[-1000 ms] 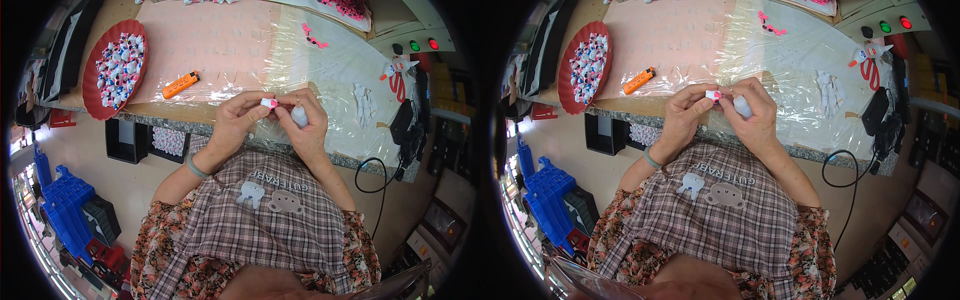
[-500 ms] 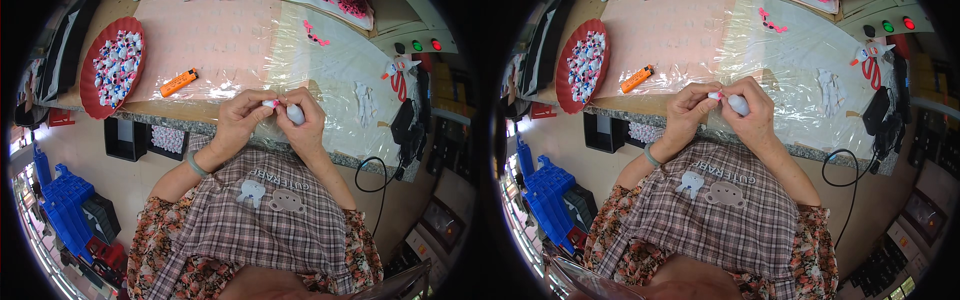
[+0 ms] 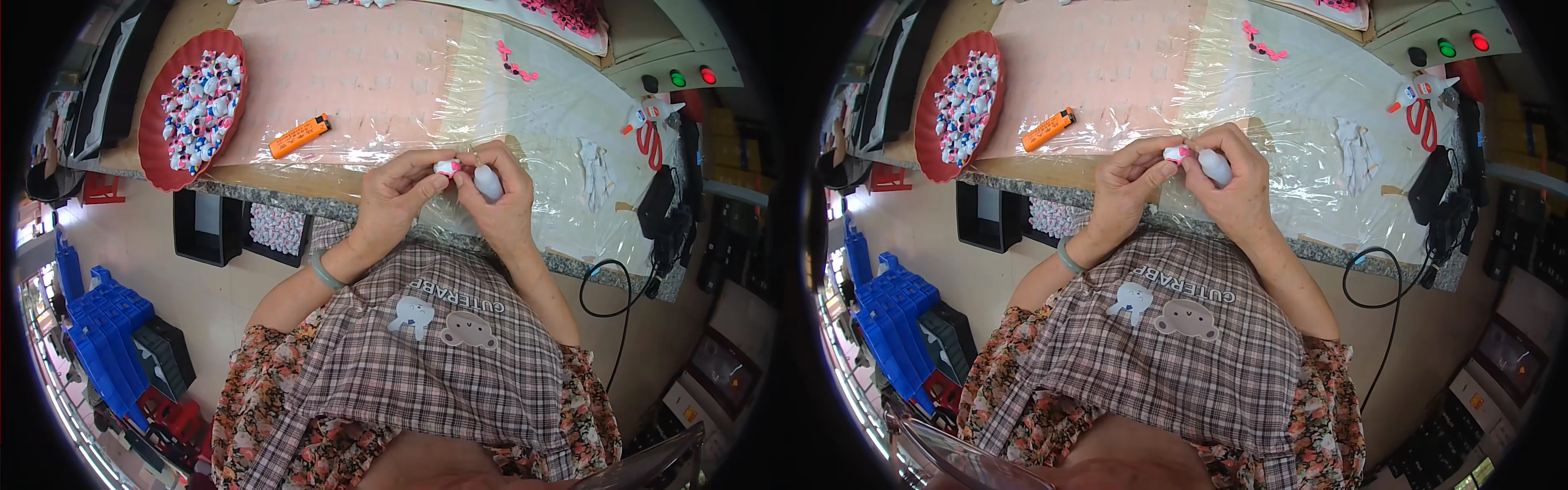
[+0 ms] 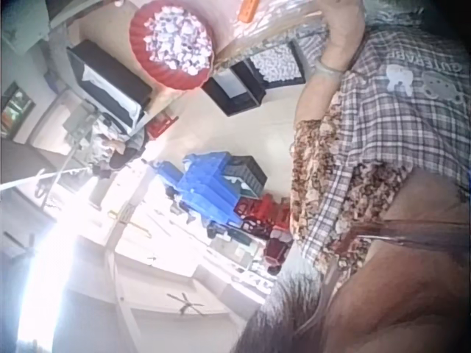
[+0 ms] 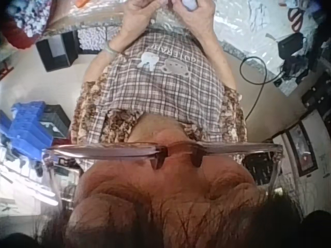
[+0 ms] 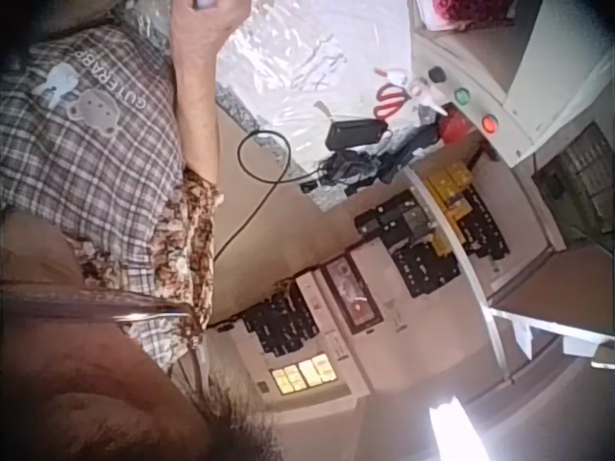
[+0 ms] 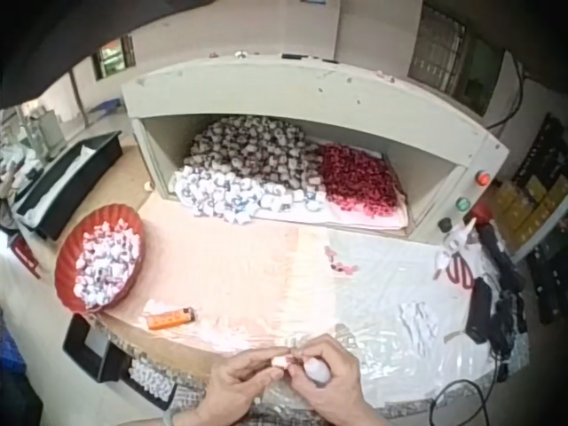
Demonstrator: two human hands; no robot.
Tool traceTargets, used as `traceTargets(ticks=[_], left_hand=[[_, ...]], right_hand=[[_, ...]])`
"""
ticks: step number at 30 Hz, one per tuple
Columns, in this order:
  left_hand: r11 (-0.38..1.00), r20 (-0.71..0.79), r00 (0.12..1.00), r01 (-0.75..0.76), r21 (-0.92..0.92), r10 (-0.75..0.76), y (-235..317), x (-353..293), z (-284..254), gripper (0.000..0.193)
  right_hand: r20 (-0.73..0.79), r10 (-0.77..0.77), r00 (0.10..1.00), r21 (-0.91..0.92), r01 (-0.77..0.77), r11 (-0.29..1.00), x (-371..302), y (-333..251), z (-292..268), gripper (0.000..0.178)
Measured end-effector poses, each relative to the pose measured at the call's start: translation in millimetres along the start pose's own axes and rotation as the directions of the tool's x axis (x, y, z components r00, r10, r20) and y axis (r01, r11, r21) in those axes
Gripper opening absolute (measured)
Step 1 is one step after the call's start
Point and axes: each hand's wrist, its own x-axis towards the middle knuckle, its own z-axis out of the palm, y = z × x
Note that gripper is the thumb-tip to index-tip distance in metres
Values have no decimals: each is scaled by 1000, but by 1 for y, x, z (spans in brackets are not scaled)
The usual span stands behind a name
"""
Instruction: Glue small pink bows onto white plastic cat figurines at a factory workstation.
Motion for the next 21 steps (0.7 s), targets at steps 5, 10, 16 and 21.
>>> traceTargets(ticks=[5,10,16,21], left_hand=[[999,-22,1000,-10,34,10,-1,1,1,29],[998,-34,999,-23,60,26,-1,6,3,28],[987,-46,998,44,-154,-51,6,8,-2,29],[862,25,973,215,-458,-230,33,7,-11,34]], right_hand=[[-5,5,1000,-3,-5,1000,-1,4,1,18],[-28,78,997,51,-76,996,0,7,7,17],[60,166,984,150,-174,973,7,-4,-1,16],[95,339,936,404,-348,846,6,-8,-14,19]])
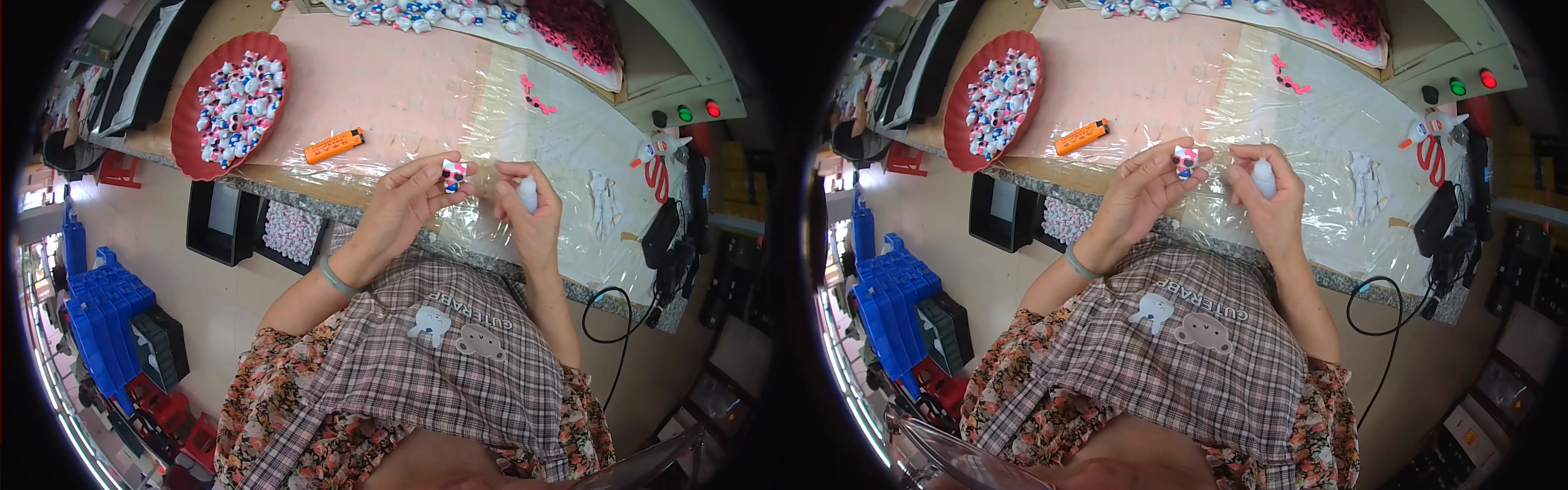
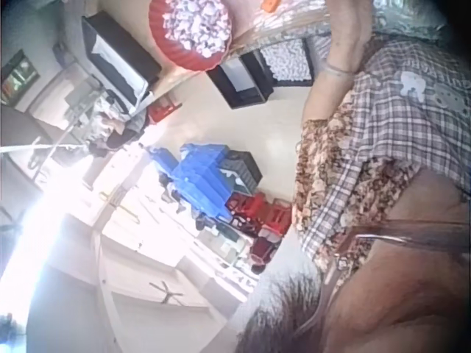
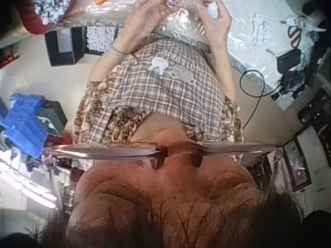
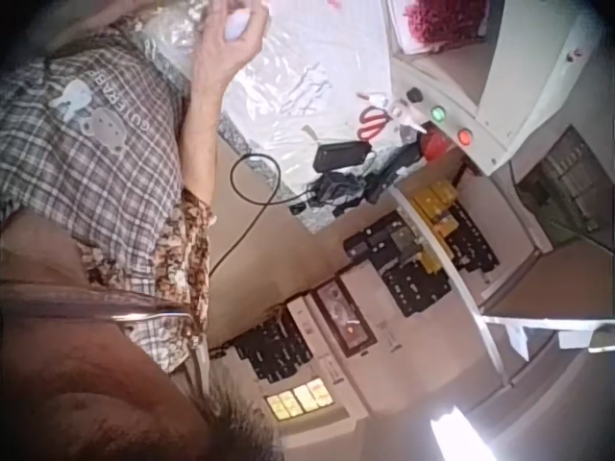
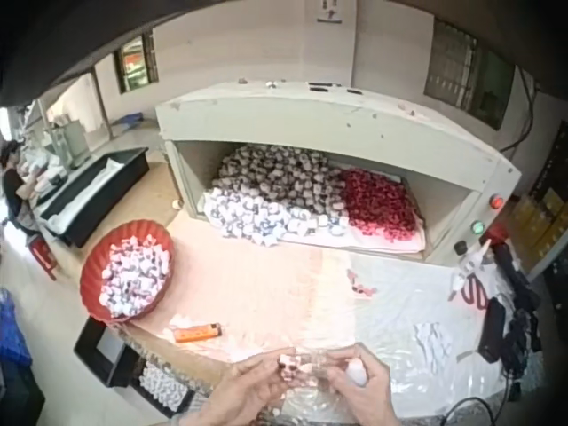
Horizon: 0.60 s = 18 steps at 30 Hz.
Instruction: Glue small pink bows onto white plastic cat figurines at a factory workstation.
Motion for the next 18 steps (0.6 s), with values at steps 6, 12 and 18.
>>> traceTargets(ticks=[6,12,18], left_hand=[[974,-49,980,-187,129,194,31,-7,-13,33],[56,136,477,-366,929,868,131,-21,-69,21],[-581,477,500,64,812,723,148,7,-69,26]], right_hand=[[-16,-17,1000,-96,15,995,-6,2,-9,11],[-8,-16,1000,-173,14,985,-13,1,-19,10],[-5,-29,1000,-231,27,973,-12,1,-18,7]])
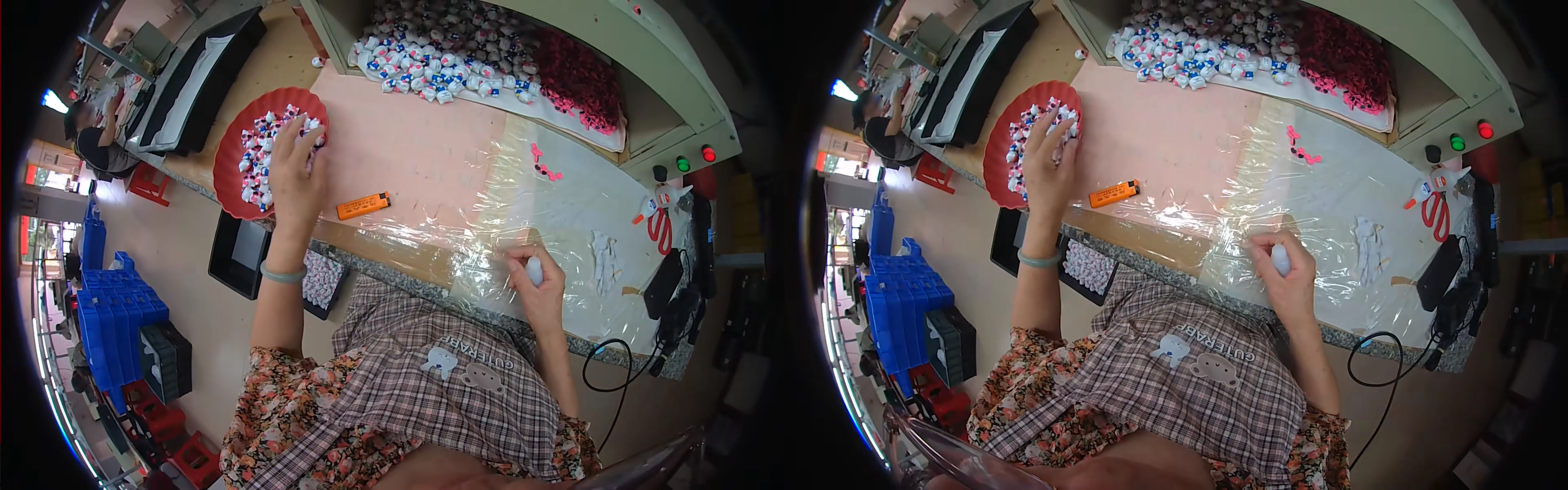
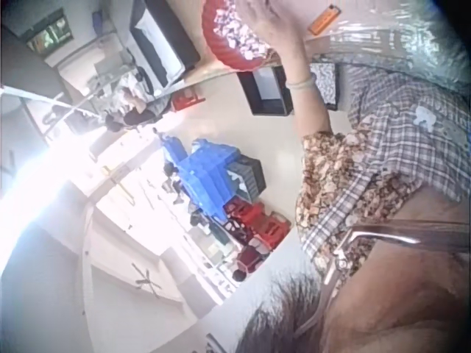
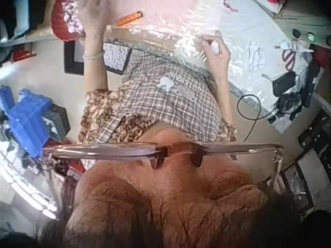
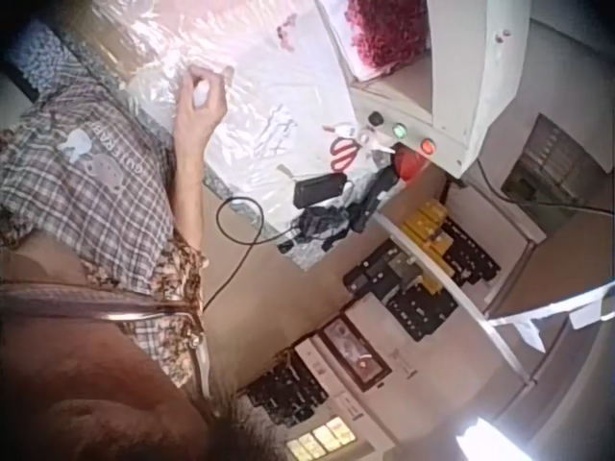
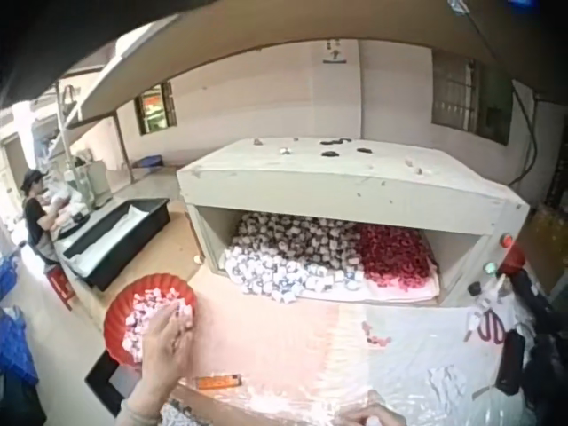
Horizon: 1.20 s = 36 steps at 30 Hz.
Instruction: Glue small pink bows onto white plastic cat figurines at a factory workstation.
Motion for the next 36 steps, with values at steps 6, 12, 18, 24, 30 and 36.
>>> traceTargets(ticks=[6,12,18,24,30,36], left_hand=[[951,63,980,-166,-261,188,56,50,80,21],[954,173,939,-281,-107,297,70,77,149,12],[899,151,891,-438,32,428,71,81,164,15],[928,223,940,-176,-328,257,95,63,128,19],[-110,814,571,821,-561,105,125,16,60,20],[-347,865,463,857,-381,194,141,-25,38,27]], right_hand=[[-3,-10,1000,-11,10,1000,-2,1,-1,8],[5,-13,1000,-22,13,1000,-4,6,-6,9],[21,12,1000,8,-12,1000,-3,-3,-8,9],[27,44,999,51,-45,998,-5,-6,-11,10],[189,17,982,321,-78,944,0,-13,-23,30],[173,-113,978,289,60,956,3,-21,-22,22]])
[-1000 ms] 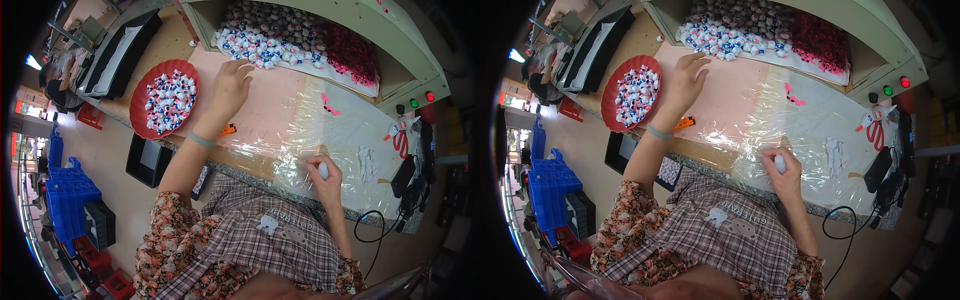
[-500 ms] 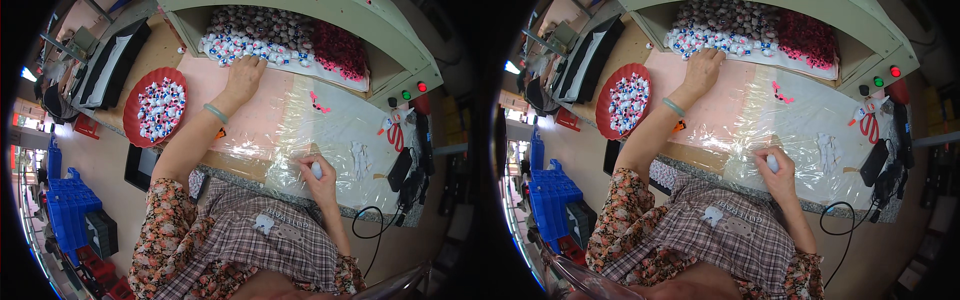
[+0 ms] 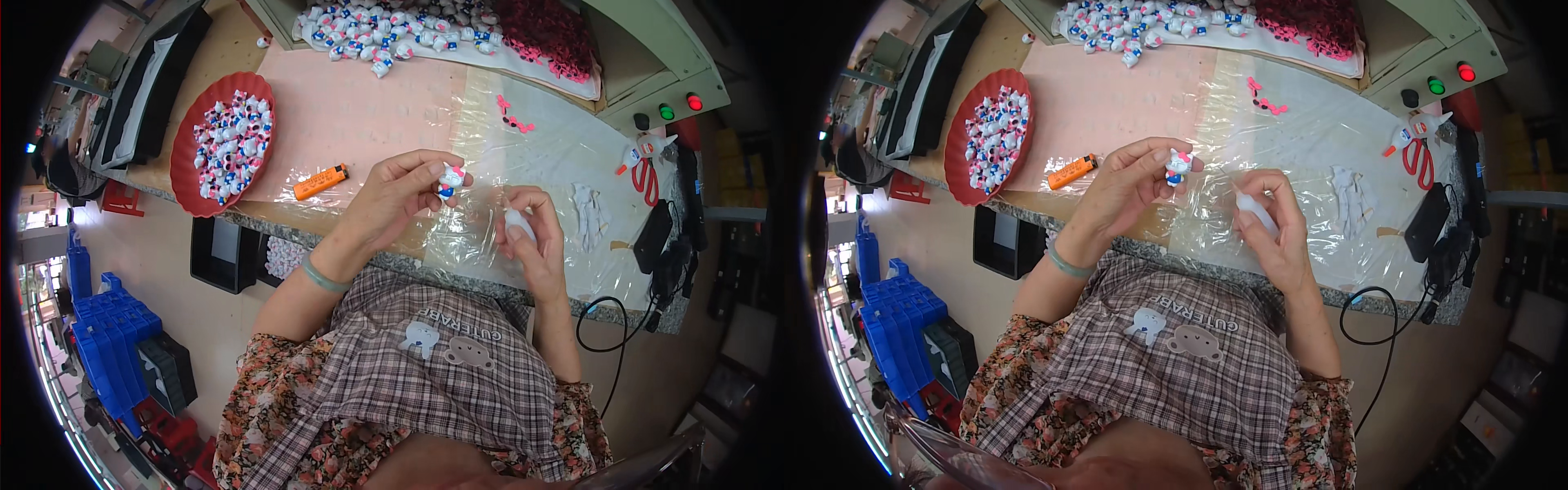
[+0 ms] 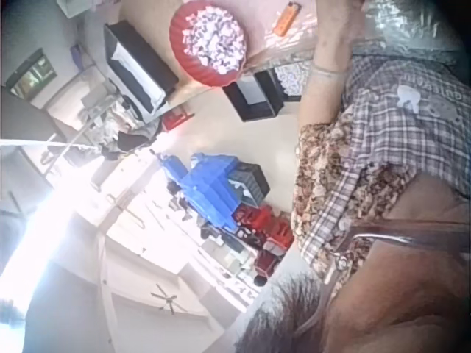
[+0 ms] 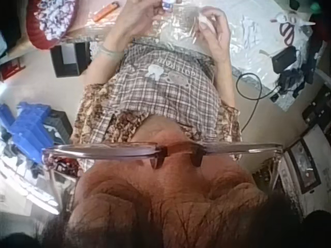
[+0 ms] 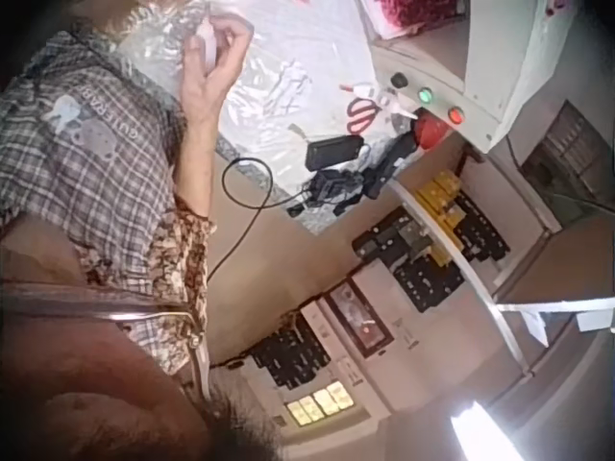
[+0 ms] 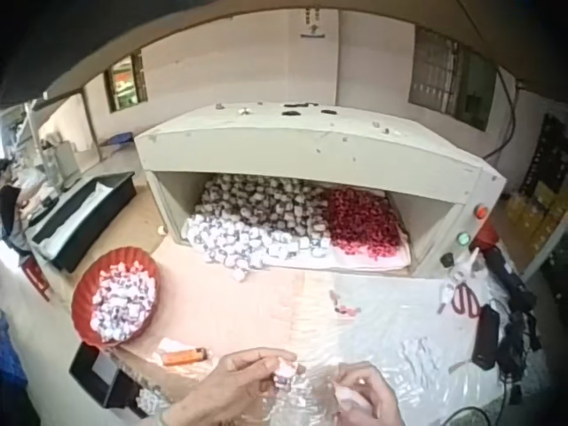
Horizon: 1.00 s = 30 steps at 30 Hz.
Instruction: Glue small pink bows onto white plastic cat figurines at a factory workstation.
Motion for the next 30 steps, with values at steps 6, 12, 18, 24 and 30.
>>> traceTargets(ticks=[6,12,18,24,30], left_hand=[[998,28,1000,11,-55,-9,-15,-17,10,32],[995,56,996,-72,73,68,-18,-25,14,35],[988,79,992,-107,109,98,-21,-28,11,34],[992,73,993,-97,80,91,-25,-28,8,33],[992,71,994,-89,88,83,-27,-29,8,33]], right_hand=[[-126,-107,986,-73,98,992,1,-1,1,32],[-333,-149,931,74,184,980,2,-7,3,37],[-284,-278,918,-115,255,960,-3,-17,7,40],[-207,-501,840,-456,370,809,-10,-18,13,47],[-114,-561,820,-594,396,700,-14,-17,12,47]])
